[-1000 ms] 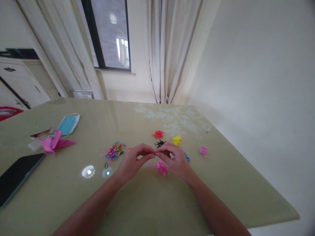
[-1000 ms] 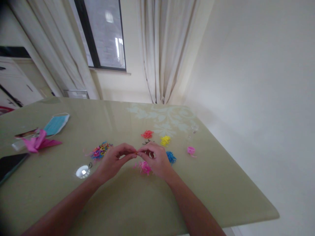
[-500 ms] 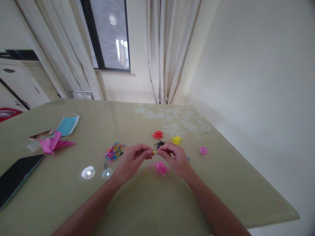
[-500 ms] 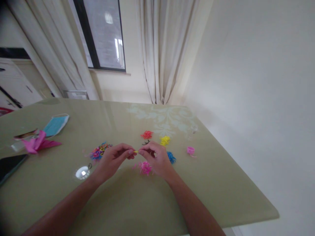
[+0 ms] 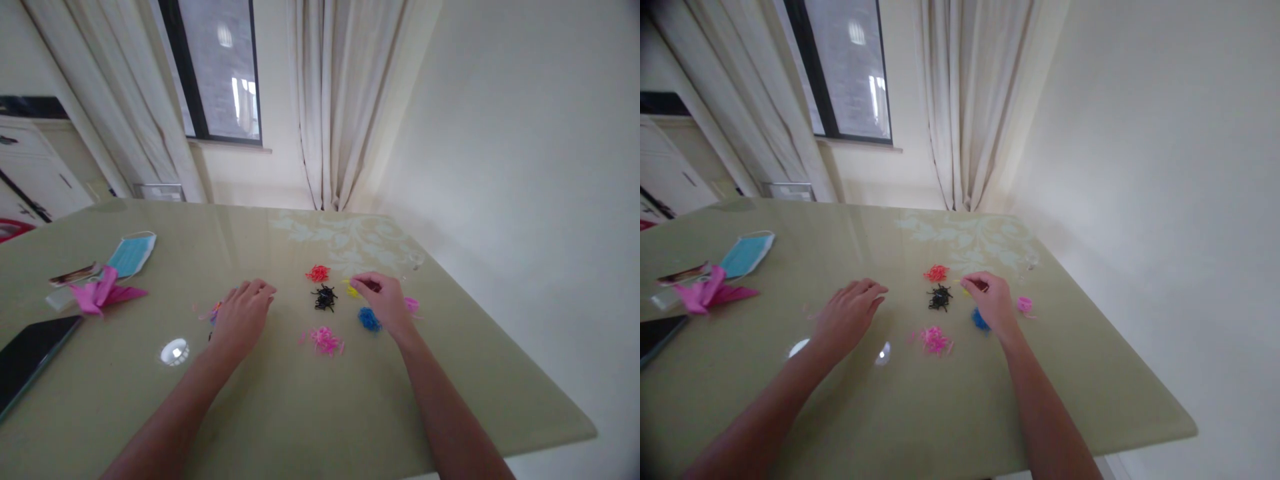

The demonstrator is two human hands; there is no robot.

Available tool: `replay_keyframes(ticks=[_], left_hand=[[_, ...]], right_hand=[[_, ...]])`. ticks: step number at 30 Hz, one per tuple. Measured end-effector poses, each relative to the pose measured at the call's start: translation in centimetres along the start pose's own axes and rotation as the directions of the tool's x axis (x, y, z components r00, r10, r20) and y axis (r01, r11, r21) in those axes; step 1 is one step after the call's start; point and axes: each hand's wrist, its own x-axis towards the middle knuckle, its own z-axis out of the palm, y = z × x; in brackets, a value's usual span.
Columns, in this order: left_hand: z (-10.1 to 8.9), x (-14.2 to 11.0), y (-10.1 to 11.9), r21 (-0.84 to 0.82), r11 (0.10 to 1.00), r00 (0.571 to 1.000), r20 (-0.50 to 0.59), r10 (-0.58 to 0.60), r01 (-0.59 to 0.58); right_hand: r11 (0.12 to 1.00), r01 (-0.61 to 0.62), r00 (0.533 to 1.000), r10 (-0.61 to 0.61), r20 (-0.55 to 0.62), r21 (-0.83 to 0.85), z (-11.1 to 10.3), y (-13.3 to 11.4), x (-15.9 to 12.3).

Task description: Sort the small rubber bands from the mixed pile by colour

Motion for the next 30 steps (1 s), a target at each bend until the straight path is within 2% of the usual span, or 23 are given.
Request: replay_keyframes(ticks=[3, 6, 13, 20, 26, 30], left_hand=[[-0.4, 0.1, -1.5, 0.312, 0.949, 0.990, 0.111, -0.089, 0.051], [-0.8, 0.2, -2.1, 0.399, 0.912, 0.968, 0.173, -0.182, 0.100], [-1.0, 0.6, -2.0, 0.343, 0.922, 0.957, 0.158, -0.244, 0.179], [-0.5, 0.5, -2.4, 0.351, 0.926, 0.969, 0.143, -0.203, 0.142], [-0.8, 0.7, -2.4, 0.300, 0.934, 0.962, 0.129, -0.241, 0.194], [-0.8, 0.7, -2.4, 0.299, 0.934, 0.953, 0.166, -0.254, 0.197]], right_hand=[[0.973, -0.023, 0.998, 0.009, -0.059, -0.229, -0.6, 2.0, 0.7], [0.942, -0.043, 0.998, 0.028, -0.052, -0.332, -0.4, 3.1, 1.0], [0.916, -0.037, 0.999, 0.029, -0.026, -0.399, 0.0, 4.1, 0.9], [0.909, -0.016, 0.999, 0.000, -0.039, -0.416, -0.2, 4.3, 0.8], [0.919, 0.016, 0.997, -0.046, -0.066, -0.393, -0.2, 3.0, 0.7], [0.930, 0.083, 0.991, -0.115, -0.068, -0.357, -0.1, 1.6, 0.2]])
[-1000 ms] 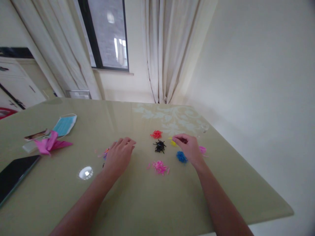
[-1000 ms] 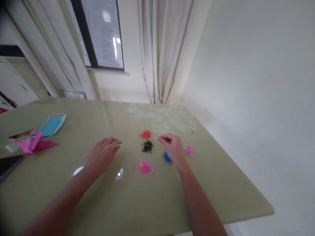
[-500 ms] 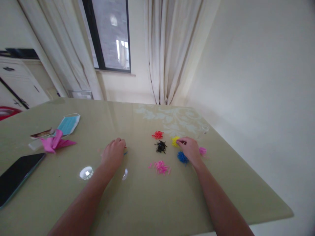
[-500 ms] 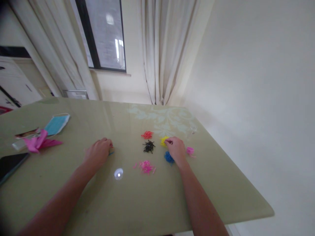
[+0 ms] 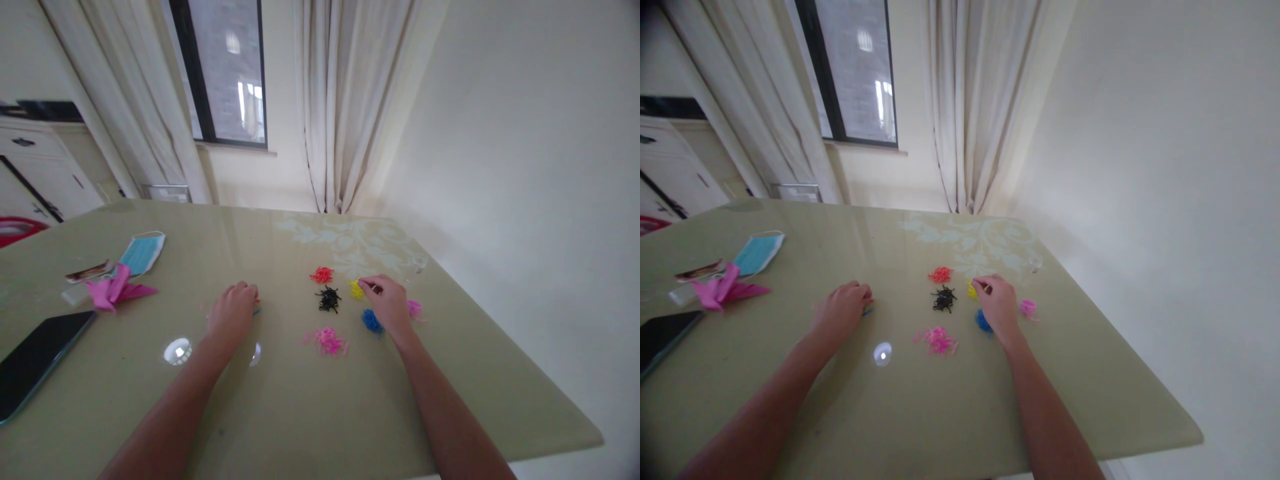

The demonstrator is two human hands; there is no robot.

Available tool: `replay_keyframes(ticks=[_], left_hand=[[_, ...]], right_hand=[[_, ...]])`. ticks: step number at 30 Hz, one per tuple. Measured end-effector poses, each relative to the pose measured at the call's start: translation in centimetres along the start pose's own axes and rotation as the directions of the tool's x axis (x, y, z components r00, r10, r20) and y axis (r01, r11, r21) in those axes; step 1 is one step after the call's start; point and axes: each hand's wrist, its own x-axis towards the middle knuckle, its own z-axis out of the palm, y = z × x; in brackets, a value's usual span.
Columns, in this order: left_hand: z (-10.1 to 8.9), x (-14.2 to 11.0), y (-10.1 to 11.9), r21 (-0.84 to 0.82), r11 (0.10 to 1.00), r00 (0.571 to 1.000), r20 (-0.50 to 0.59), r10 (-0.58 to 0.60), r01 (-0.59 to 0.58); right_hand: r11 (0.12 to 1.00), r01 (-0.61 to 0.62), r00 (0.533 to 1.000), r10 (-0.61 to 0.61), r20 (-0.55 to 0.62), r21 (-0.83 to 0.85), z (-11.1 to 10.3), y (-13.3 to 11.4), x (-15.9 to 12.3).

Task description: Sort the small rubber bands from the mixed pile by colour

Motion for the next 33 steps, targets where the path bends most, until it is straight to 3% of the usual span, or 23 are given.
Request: replay_keyframes(ticks=[7, 13, 15, 18, 23, 27, 33], left_hand=[[0.5, 0.1, -0.1, 0.025, 0.999, 0.998, -0.058, 0.038, -0.036], [0.8, 0.7, -0.1, -0.240, 0.967, 0.979, -0.201, 0.033, -0.082], [0.8, 0.6, 0.5, -0.396, 0.904, 0.964, -0.258, 0.059, -0.161], [0.8, -0.1, 2.3, -0.606, 0.731, 0.937, -0.321, 0.135, -0.313], [0.8, -2.3, 5.8, -0.740, 0.519, 0.903, -0.329, 0.275, -0.428], [0.9, -3.1, 6.7, -0.771, 0.467, 0.900, -0.338, 0.275, -0.433], [1.0, -2.8, 6.4, -0.817, 0.423, 0.918, -0.313, 0.243, -0.391]], right_hand=[[0.997, 0.067, 0.998, -0.067, 0.004, 0.045, 0.3, -2.0, -0.7], [0.985, 0.135, 0.988, -0.142, 0.064, 0.106, 1.2, -3.5, -1.6], [0.975, 0.156, 0.982, -0.171, 0.082, 0.156, 1.6, -4.2, -2.0], [0.950, 0.149, 0.971, -0.193, 0.140, 0.273, 2.2, -5.6, -2.8], [0.910, 0.080, 0.939, -0.206, 0.274, 0.408, 2.6, -7.2, -3.8], [0.906, 0.069, 0.926, -0.214, 0.312, 0.419, 2.3, -7.6, -4.0], [0.902, 0.091, 0.938, -0.219, 0.267, 0.422, 1.9, -7.3, -3.7]])
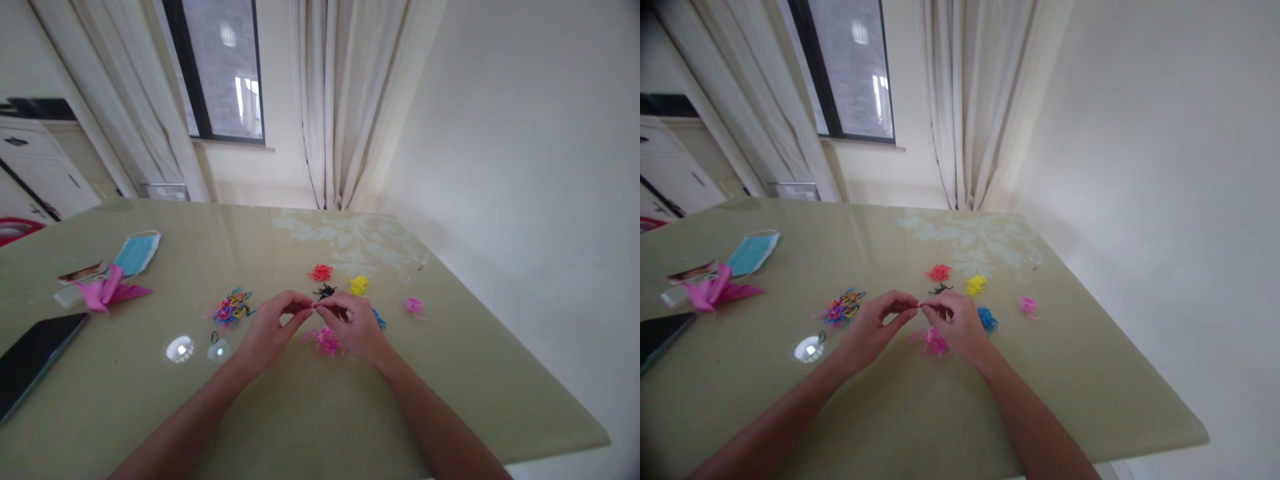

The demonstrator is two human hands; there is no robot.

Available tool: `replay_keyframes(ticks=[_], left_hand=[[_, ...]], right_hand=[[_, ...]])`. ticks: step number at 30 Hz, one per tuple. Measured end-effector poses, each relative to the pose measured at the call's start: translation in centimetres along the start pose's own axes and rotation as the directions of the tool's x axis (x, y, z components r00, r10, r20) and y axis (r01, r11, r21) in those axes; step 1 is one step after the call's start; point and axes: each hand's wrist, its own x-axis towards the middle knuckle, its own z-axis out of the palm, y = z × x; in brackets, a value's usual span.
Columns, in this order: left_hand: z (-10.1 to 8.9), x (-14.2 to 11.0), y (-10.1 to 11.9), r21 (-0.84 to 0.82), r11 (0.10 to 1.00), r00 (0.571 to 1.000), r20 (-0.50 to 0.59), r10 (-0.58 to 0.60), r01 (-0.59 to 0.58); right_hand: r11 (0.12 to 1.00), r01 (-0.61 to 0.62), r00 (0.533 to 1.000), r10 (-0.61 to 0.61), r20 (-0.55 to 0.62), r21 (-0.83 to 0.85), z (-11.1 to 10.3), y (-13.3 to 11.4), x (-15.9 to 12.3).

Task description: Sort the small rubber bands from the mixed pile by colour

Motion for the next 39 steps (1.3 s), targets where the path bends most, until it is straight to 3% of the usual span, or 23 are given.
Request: replay_keyframes(ticks=[10, 29, 33, 39], left_hand=[[0.0, 0.0, 0.2, -0.008, 1.000, 1.000, 0.026, -0.006, 0.007], [0.1, -0.1, 0.2, -0.059, 0.996, 0.998, -0.024, -0.063, 0.061], [0.0, 0.1, 0.1, -0.177, 0.971, 0.987, 0.036, -0.159, 0.163], [-0.3, 0.1, 0.5, -0.437, 0.850, 0.954, 0.195, -0.229, 0.294]], right_hand=[[0.999, 0.002, 1.000, -0.001, -0.016, 0.039, 0.0, 0.2, -0.1], [0.996, -0.035, 0.999, 0.037, -0.033, 0.077, 0.0, 0.3, -0.2], [0.995, -0.052, 0.998, 0.055, -0.030, 0.090, -0.1, 0.1, -0.2], [0.967, -0.082, 0.997, 0.078, 0.025, 0.240, -0.8, -0.8, -0.2]])
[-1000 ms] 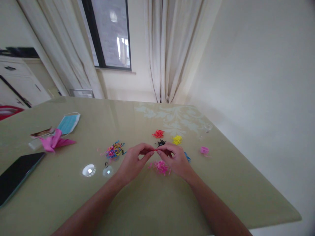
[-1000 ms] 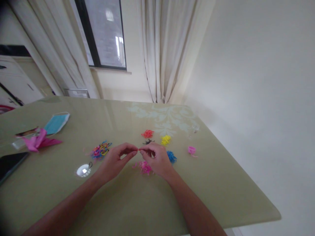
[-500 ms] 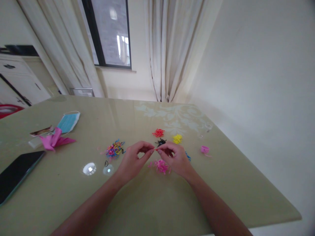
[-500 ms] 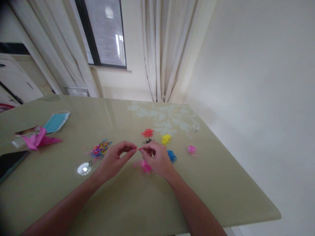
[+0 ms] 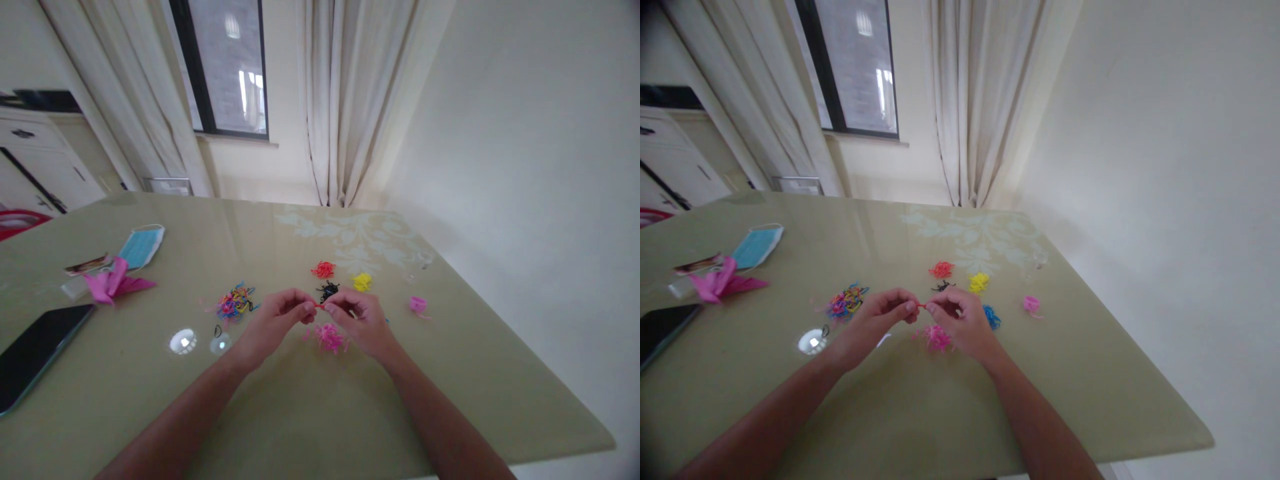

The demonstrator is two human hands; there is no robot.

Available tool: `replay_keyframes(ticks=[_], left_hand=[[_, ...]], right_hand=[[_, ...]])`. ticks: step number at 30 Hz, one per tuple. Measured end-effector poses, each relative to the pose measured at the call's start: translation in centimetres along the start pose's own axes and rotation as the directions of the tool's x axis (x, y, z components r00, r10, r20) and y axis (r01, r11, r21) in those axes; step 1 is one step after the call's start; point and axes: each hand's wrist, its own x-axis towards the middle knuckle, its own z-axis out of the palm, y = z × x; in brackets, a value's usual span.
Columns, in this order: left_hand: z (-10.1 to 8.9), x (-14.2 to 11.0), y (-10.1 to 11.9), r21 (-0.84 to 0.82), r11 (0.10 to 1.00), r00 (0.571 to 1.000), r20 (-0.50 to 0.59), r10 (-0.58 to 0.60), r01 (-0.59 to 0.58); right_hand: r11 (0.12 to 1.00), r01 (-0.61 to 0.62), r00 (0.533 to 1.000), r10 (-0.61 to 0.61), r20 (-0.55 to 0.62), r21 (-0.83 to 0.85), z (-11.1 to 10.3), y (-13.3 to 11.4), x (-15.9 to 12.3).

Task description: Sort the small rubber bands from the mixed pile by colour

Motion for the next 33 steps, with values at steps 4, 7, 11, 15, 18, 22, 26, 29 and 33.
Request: replay_keyframes(ticks=[4, 7, 11, 15, 18, 22, 26, 29, 33], left_hand=[[0.2, -0.2, 0.1, -0.148, 0.988, 0.998, 0.050, -0.037, 0.044], [0.3, -0.3, -0.1, -0.191, 0.980, 0.997, 0.064, -0.044, 0.056], [0.2, -0.1, -0.3, -0.166, 0.985, 0.997, 0.071, -0.039, 0.051], [-0.1, 0.5, -0.6, -0.048, 0.999, 1.000, 0.016, -0.006, 0.007], [-0.7, 0.9, -0.8, 0.293, 0.956, 0.992, -0.106, 0.063, -0.029], [-2.2, 0.8, -0.5, 0.896, 0.438, 0.959, -0.188, 0.213, 0.078], [-3.6, 0.3, -0.3, 0.971, 0.063, 0.968, -0.237, 0.080, 0.233], [-4.1, 0.3, -0.4, 0.966, 0.039, 0.966, -0.255, 0.030, 0.254], [-4.5, 0.7, -0.8, 0.967, 0.057, 0.968, -0.248, 0.024, 0.247]], right_hand=[[0.995, 0.003, 0.999, -0.007, 0.034, 0.101, -0.3, -0.1, -0.2], [0.994, 0.010, 0.999, -0.013, 0.030, 0.104, -0.4, -0.2, -0.3], [0.999, 0.029, 0.999, -0.030, 0.013, 0.044, -0.2, -0.3, -0.2], [0.996, 0.047, 0.998, -0.049, -0.031, -0.074, -0.1, 0.4, 0.2], [0.979, 0.063, 0.993, -0.081, -0.084, -0.195, -0.4, 1.5, 0.8], [0.913, 0.039, 0.980, -0.114, -0.162, -0.407, -1.3, 2.8, 2.5], [0.781, -0.068, 0.990, -0.026, -0.141, -0.621, -1.8, 3.4, 5.7], [0.730, -0.104, 0.989, 0.004, -0.148, -0.676, -1.3, 4.2, 8.3], [0.669, -0.145, 0.986, 0.036, -0.164, -0.729, -0.3, 5.5, 10.4]])
